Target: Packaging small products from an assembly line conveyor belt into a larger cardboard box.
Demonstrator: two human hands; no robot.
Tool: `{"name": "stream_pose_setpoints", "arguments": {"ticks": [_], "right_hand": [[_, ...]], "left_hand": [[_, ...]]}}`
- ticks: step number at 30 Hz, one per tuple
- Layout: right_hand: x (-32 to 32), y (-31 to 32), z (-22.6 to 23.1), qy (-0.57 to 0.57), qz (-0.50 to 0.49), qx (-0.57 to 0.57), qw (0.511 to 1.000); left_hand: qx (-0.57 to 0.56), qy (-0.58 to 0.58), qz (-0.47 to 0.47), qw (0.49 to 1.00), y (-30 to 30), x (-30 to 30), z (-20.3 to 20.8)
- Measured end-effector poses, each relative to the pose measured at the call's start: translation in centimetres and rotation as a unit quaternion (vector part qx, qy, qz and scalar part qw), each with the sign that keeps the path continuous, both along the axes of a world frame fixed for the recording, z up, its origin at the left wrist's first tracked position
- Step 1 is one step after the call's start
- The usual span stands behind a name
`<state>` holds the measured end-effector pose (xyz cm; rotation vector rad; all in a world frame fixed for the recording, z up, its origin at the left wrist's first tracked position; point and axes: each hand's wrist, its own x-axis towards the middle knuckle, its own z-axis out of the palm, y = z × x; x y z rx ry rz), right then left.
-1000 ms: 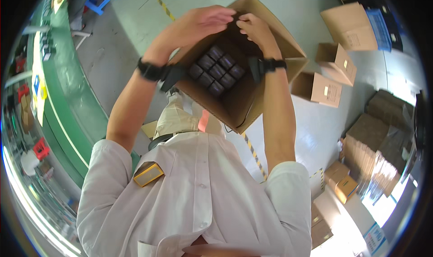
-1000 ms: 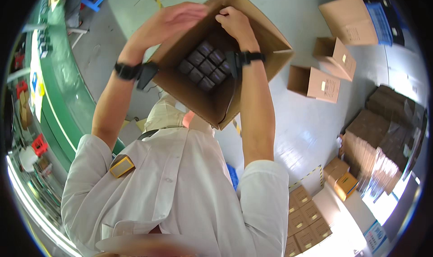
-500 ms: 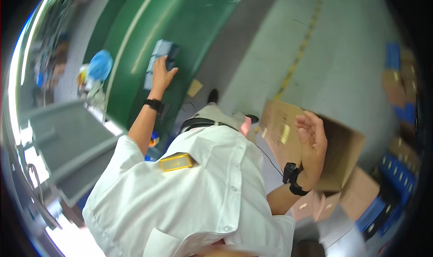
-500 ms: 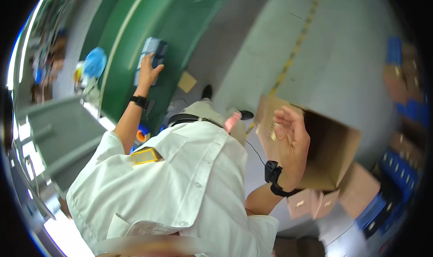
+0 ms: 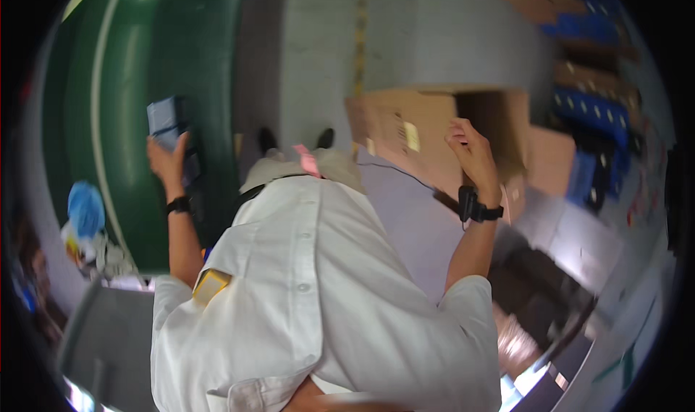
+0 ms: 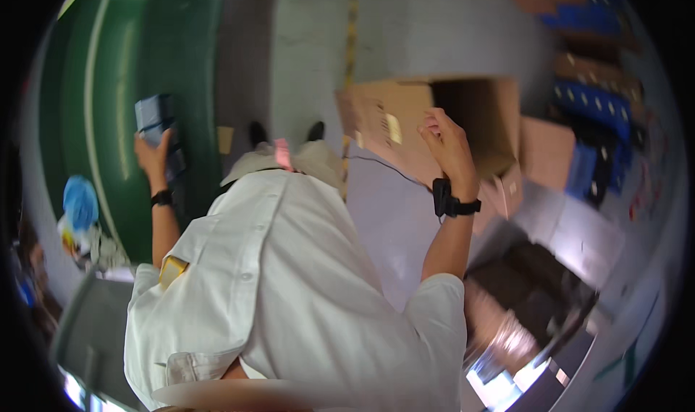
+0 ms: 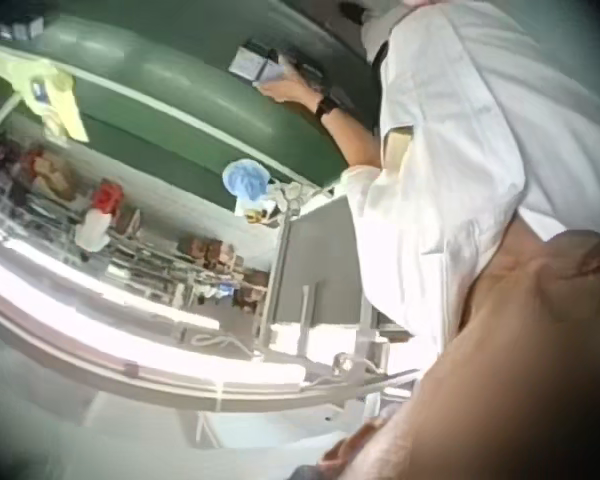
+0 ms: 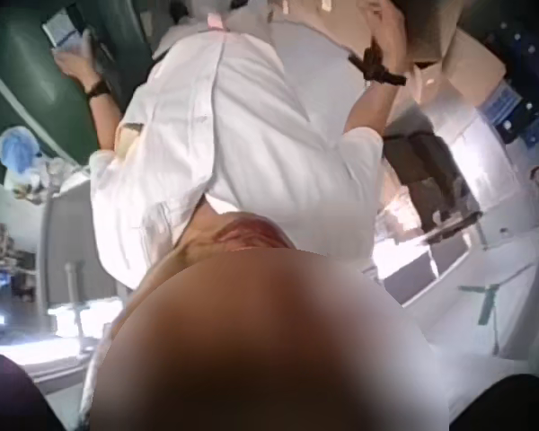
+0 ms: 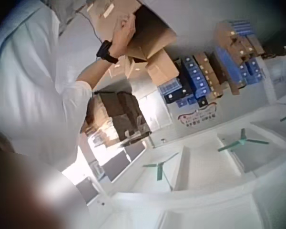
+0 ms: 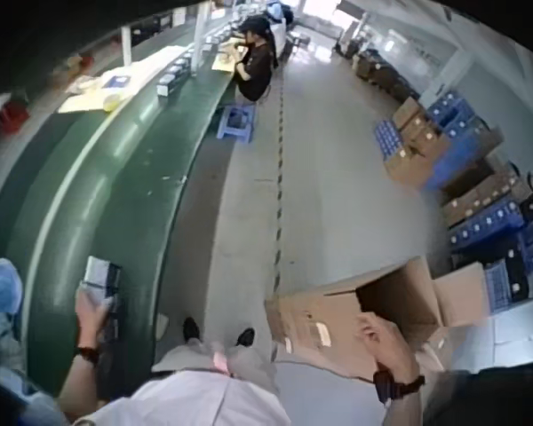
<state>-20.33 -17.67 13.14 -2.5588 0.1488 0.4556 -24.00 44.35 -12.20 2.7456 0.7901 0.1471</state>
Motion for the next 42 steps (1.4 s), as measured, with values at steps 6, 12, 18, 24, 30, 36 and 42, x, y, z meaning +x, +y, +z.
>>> {"name": "stream_pose_setpoints", "arguments": {"ticks": [6,12,18,24,30,36,42], "right_hand": [[-19.7,-8.4,-1.9,0.152,-0.165,-0.231,0.947],[-23.1,-3.0,-8.1,0.239,-0.115,0.048,0.963],[-6.1,10.0,-16.4,0.032,0.124,0.043,0.991],[7.8,30.1,-17.6,-0.090,0.458,0.075,0.881],[14.2,48.6,-19.9,-0.327,0.639,0.006,0.696],[13.1,55.0,-22.5,-0.272,0.752,-0.069,0.596],[11.1,51.8,-21.2,-0.201,0.719,-0.075,0.661]], "left_hand": [[0.003,-0.111,-0.042,0.993,3.2,3.0,-4.0],[-0.046,-0.103,-0.041,0.993,3.7,2.7,-2.0],[-0.057,-0.016,0.037,0.998,-0.8,-1.6,-1.1],[-0.074,0.063,0.148,0.984,-5.2,-8.1,2.3],[-0.053,0.001,0.163,0.985,-5.9,-7.9,2.2],[-0.050,0.025,0.164,0.985,-5.6,-4.6,2.6],[-0.054,0.032,0.055,0.997,-3.2,-5.1,3.2]]}}
